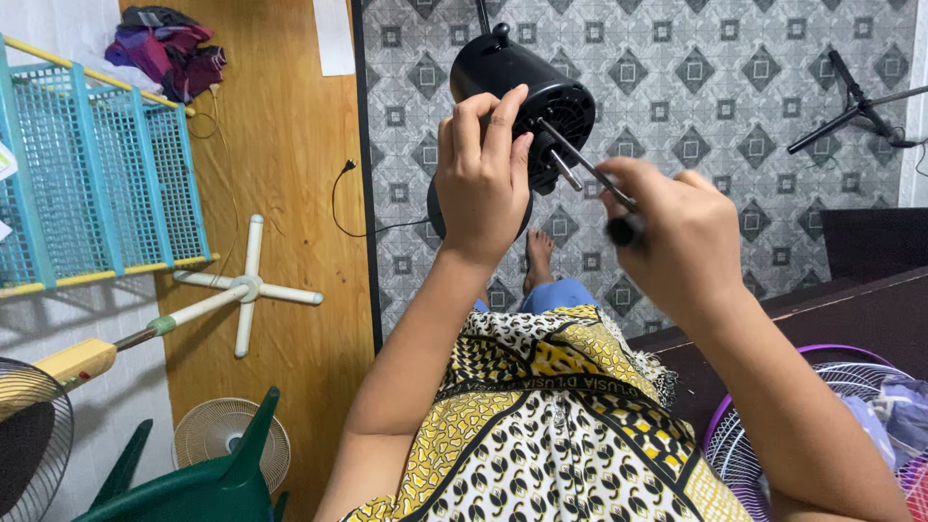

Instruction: The person uses a hex key to tighten a screw on the rear motor housing of a standing electric fan. They repeatedly rotate the tool while holding the fan steady, focusing on the central screw at the back of the motor.

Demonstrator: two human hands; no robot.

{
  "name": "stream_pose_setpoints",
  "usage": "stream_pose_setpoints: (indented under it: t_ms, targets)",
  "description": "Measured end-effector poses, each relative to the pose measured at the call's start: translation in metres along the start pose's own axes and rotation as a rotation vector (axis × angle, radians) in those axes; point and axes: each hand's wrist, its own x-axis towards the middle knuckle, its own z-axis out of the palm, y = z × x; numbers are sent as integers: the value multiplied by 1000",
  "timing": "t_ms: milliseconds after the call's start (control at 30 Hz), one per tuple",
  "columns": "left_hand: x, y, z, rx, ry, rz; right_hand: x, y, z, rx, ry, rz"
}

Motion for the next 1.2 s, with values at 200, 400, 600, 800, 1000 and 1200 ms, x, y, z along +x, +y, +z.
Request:
stream_pose_setpoints:
  t_ms: [200, 400, 600, 800, 1000, 1200]
  targets:
    - [3, 2, 0, 14, -5, 3, -1, 13, 10, 765, -64, 607]
    - [0, 5, -1, 18, -2, -1, 1, 6, 0, 455, -93, 440]
    - [1, 4, -2, 14, -22, 4, 27, -7, -37, -1026, -159, -721]
    - [12, 2, -7, -69, -94, 80, 49, -23, -51, -1140, -54, -911]
    - [21, -4, -11, -98, -157, 253, 55, -18, -47, -1058, -138, -1046]
    - [35, -24, 6, -218, -209, 375, 48, -9, -44, -846, -193, -958]
